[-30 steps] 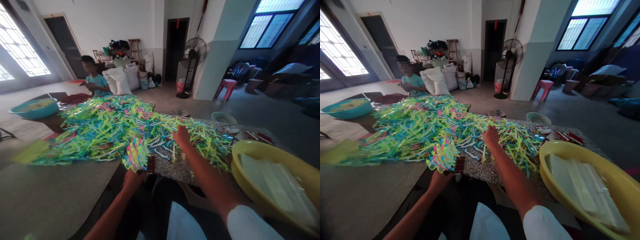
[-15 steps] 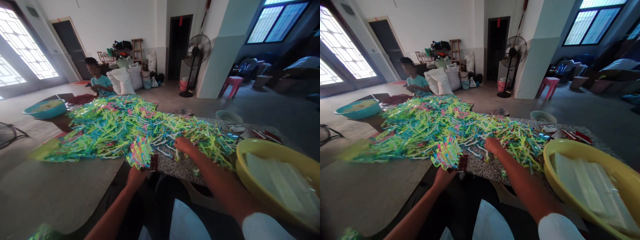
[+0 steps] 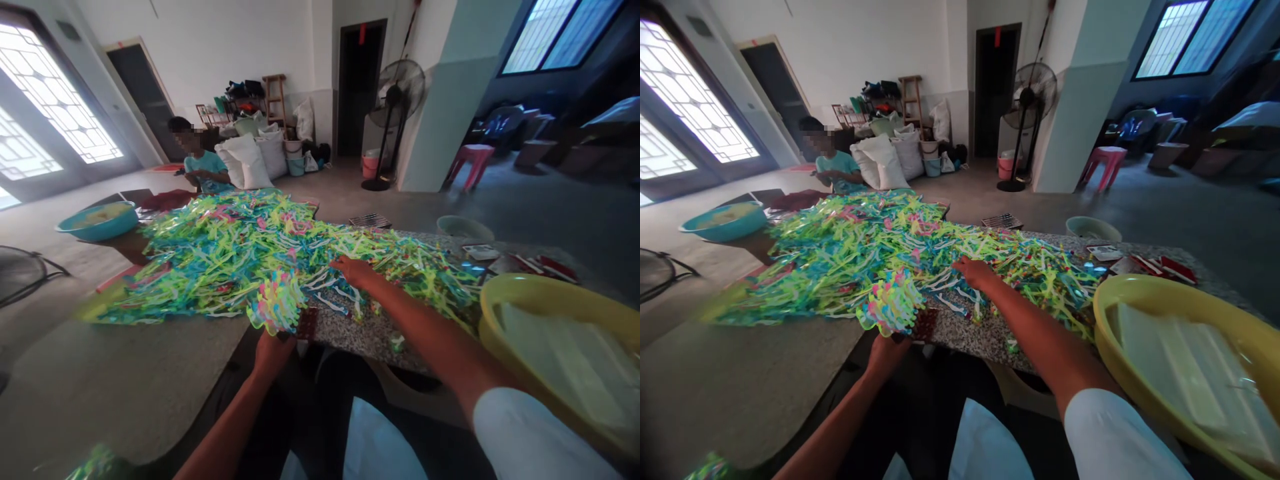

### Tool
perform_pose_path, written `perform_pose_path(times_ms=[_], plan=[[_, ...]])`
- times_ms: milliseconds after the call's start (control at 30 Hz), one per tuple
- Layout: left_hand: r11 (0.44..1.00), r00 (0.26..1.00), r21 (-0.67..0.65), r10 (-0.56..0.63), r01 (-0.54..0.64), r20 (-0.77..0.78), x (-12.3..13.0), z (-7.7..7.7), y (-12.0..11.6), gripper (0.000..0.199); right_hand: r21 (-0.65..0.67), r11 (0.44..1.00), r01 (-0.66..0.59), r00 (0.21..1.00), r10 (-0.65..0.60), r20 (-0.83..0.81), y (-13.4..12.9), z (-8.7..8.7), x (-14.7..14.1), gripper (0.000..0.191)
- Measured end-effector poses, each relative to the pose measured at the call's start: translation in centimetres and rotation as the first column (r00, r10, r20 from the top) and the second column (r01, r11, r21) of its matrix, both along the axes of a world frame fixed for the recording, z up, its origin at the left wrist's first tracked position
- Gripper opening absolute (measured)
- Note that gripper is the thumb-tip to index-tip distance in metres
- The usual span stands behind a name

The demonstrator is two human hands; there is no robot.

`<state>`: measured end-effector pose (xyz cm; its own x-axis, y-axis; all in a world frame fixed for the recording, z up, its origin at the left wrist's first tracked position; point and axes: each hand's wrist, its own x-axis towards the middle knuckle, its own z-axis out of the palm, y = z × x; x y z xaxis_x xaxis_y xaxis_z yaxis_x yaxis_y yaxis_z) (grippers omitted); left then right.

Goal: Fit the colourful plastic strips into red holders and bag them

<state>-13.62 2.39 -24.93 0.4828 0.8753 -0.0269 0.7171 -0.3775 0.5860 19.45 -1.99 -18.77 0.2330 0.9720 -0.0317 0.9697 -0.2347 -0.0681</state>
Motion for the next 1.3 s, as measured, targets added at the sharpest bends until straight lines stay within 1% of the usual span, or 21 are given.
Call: perform_pose_path(times_ms=[67,167,233,333,400,433,500,533,567,633,667,700,733,800,867,967,1033,1067,1167,1300], plan=[[1.0,1.0,-0.012,-0.006,0.006,-0.004,0.0,-0.1,0.1,0.056,-0.034,0.999,-0.042,0.999,0.042,-0.001,0.1,-0.4,0.0,0.055],[1.0,1.0,-0.013,-0.002,0.002,-0.002,-0.1,-0.3,0.2,0.054,-0.046,0.999,-0.006,1.0,0.004,-0.026,-0.1,-0.4,0.3,0.04],[1.0,1.0,-0.016,0.002,-0.002,-0.007,-0.1,-0.4,0.2,0.053,-0.016,1.0,0.018,1.0,-0.018,-0.006,-0.5,-0.1,0.7,0.038],[1.0,1.0,-0.025,0.007,-0.007,-0.007,0.0,-0.3,0.1,0.053,0.093,0.994,0.064,0.998,-0.066,0.017,-1.4,0.7,1.1,0.04],[1.0,1.0,-0.026,0.003,-0.003,0.003,0.2,-0.1,-0.1,0.052,0.204,0.968,0.148,0.989,-0.142,-0.045,-2.0,1.2,0.6,0.038],[1.0,1.0,-0.026,-0.001,0.002,0.012,0.3,0.1,-0.2,0.05,0.263,0.941,0.211,0.976,-0.189,-0.105,-2.4,1.4,0.1,0.037],[0.999,0.999,-0.026,-0.026,0.027,0.041,0.5,0.4,-0.5,0.047,0.33,0.875,0.353,0.923,-0.267,-0.278,-3.0,1.4,-1.9,0.033],[0.999,0.998,-0.028,-0.038,0.04,0.059,0.6,0.6,-0.7,0.046,0.318,0.855,0.409,0.88,-0.277,-0.387,-3.3,1.1,-3.2,0.033],[0.998,0.996,-0.03,-0.049,0.051,0.075,0.7,0.7,-0.8,0.045,0.279,0.851,0.446,0.824,-0.268,-0.498,-3.6,0.6,-4.7,0.035],[0.998,0.994,-0.03,-0.06,0.063,0.094,0.8,0.9,-1.1,0.045,0.171,0.887,0.429,0.691,-0.201,-0.694,-4.1,-0.7,-7.8,0.038],[0.998,0.994,-0.028,-0.056,0.059,0.097,0.8,1.0,-1.1,0.045,0.135,0.904,0.405,0.631,-0.17,-0.757,-4.2,-1.5,-9.2,0.037],[0.998,0.994,-0.028,-0.05,0.053,0.097,0.8,1.1,-1.2,0.044,0.117,0.914,0.388,0.597,-0.152,-0.788,-4.3,-2.3,-10.5,0.035],[0.998,0.994,-0.027,-0.046,0.049,0.096,0.8,1.1,-1.2,0.044,0.112,0.918,0.38,0.586,-0.146,-0.797,-4.3,-3.1,-11.6,0.033],[0.998,0.995,-0.031,-0.049,0.052,0.091,0.8,1.2,-1.3,0.042,0.116,0.919,0.377,0.611,-0.153,-0.777,-4.2,-4.3,-13.1,0.03],[0.997,0.993,-0.037,-0.068,0.072,0.091,0.8,1.2,-1.2,0.042,0.124,0.922,0.368,0.655,-0.162,-0.738,-3.9,-5.0,-13.7,0.027],[0.996,0.993,-0.048,-0.071,0.076,0.099,0.8,0.9,-1.0,0.042,0.163,0.929,0.332,0.773,-0.169,-0.611,-3.8,-5.3,-14.0,0.027],[0.997,0.991,-0.043,-0.066,0.071,0.115,0.8,0.5,-0.9,0.043,0.181,0.941,0.287,0.852,-0.165,-0.497,-3.9,-5.2,-14.1,0.026],[0.997,0.99,-0.036,-0.067,0.072,0.123,0.8,0.3,-0.8,0.045,0.175,0.949,0.261,0.877,-0.157,-0.455,-4.0,-5.1,-14.2,0.026],[0.996,0.986,-0.013,-0.09,0.092,0.138,0.8,-0.1,-0.6,0.048,0.138,0.972,0.192,0.918,-0.128,-0.375,-4.2,-4.6,-14.5,0.026],[0.994,0.984,-0.004,-0.108,0.11,0.143,0.8,-0.2,-0.5,0.051,0.089,0.989,0.116,0.954,-0.086,-0.286,-4.4,-3.5,-14.9,0.028]])
